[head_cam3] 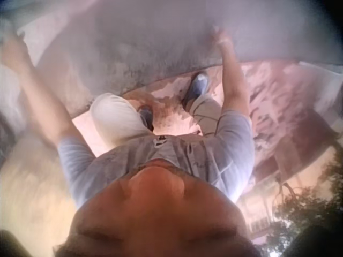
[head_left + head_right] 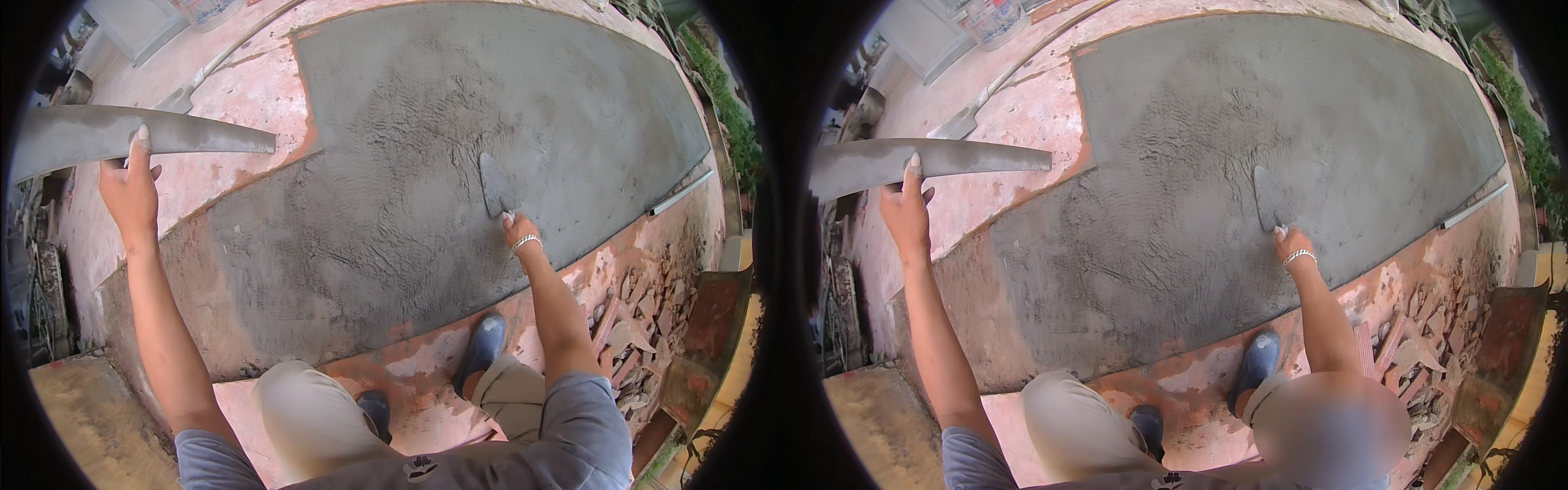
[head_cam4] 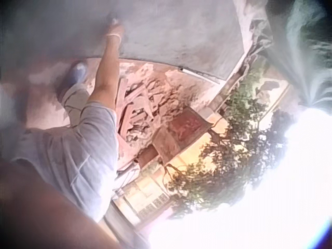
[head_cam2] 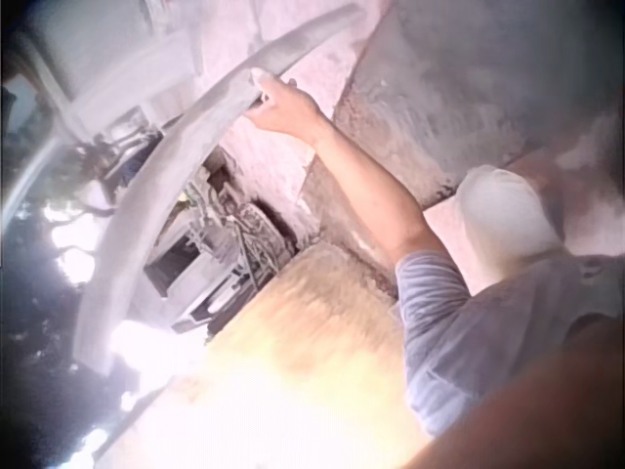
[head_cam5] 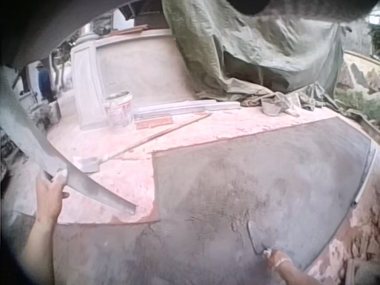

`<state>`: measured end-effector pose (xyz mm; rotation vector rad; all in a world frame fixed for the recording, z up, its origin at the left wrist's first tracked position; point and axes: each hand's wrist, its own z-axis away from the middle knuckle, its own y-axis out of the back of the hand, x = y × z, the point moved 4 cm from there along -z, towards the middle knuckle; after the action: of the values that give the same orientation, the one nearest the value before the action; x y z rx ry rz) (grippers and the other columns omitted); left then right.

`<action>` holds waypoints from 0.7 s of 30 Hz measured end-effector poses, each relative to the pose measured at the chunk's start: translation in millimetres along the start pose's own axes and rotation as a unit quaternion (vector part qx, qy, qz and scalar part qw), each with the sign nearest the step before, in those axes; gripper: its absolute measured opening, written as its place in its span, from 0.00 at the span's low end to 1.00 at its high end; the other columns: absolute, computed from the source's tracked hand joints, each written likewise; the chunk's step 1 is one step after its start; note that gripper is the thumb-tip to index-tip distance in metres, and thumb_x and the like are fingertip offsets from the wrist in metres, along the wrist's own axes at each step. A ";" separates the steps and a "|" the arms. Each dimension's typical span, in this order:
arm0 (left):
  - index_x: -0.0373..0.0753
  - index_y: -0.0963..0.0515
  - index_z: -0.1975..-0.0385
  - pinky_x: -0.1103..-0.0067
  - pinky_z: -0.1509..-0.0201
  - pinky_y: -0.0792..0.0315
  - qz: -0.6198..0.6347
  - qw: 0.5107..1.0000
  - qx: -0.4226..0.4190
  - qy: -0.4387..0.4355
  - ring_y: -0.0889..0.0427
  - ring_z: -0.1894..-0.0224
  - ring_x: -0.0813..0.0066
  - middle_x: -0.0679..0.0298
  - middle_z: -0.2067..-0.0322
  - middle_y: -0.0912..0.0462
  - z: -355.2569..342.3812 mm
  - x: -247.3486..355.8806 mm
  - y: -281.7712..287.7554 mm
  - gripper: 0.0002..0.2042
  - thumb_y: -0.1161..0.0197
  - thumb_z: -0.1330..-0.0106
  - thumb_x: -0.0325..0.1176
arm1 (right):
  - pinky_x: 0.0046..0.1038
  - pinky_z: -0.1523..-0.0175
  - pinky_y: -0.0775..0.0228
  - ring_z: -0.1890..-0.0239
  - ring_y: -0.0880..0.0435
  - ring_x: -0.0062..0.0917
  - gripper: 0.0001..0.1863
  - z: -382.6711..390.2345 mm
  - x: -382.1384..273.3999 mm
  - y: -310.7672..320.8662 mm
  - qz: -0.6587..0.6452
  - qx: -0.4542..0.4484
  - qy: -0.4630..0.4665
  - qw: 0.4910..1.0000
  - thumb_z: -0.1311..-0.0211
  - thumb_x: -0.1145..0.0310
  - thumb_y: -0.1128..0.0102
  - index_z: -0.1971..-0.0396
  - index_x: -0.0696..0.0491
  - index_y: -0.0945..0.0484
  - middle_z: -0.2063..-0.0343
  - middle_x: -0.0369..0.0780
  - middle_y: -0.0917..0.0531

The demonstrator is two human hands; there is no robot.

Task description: The person spreads and smooths wet concrete on a floor using a trowel and a straightedge. They repeatedly level the surface and remove excess material to create a flat finish.

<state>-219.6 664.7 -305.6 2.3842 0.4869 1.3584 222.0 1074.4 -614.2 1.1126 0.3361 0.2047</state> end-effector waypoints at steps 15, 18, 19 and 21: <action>0.29 0.25 0.47 0.78 0.63 0.18 -0.004 1.000 0.005 0.023 0.19 0.56 0.73 0.56 0.53 0.19 -7.1 0.2 -6.9 0.24 0.36 0.33 0.45 | 0.45 0.46 0.26 0.50 0.17 0.48 0.27 -30.6 -130.9 -9.4 0.086 -0.123 0.216 0.965 0.27 0.46 0.55 0.48 0.55 0.24 0.56 0.53 0.15; 0.30 0.26 0.46 0.79 0.64 0.19 -0.012 1.000 -0.001 0.027 0.19 0.56 0.74 0.57 0.52 0.19 -7.0 -1.8 -3.0 0.25 0.36 0.32 0.45 | 0.45 0.45 0.27 0.50 0.18 0.49 0.27 -72.1 -108.4 6.1 0.060 -0.078 0.139 0.985 0.28 0.46 0.55 0.49 0.56 0.24 0.56 0.53 0.16; 0.30 0.26 0.46 0.79 0.64 0.19 -0.009 0.999 -0.002 0.032 0.19 0.56 0.74 0.57 0.52 0.20 -6.3 -2.8 -1.5 0.24 0.36 0.32 0.45 | 0.46 0.44 0.27 0.49 0.18 0.49 0.27 -83.3 -98.5 11.9 0.058 -0.067 0.119 0.989 0.28 0.46 0.54 0.49 0.56 0.23 0.56 0.54 0.16; 0.30 0.27 0.46 0.80 0.64 0.19 -0.003 0.999 -0.001 0.039 0.19 0.56 0.74 0.57 0.52 0.20 -6.0 -5.0 -0.5 0.24 0.36 0.32 0.45 | 0.46 0.47 0.26 0.51 0.17 0.48 0.27 -96.7 -75.8 22.1 0.037 -0.023 0.093 0.995 0.28 0.46 0.54 0.50 0.56 0.24 0.57 0.54 0.15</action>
<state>-227.2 663.6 -306.7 2.3343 0.5134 1.4526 116.3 1140.5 -620.6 1.0644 0.4543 0.3817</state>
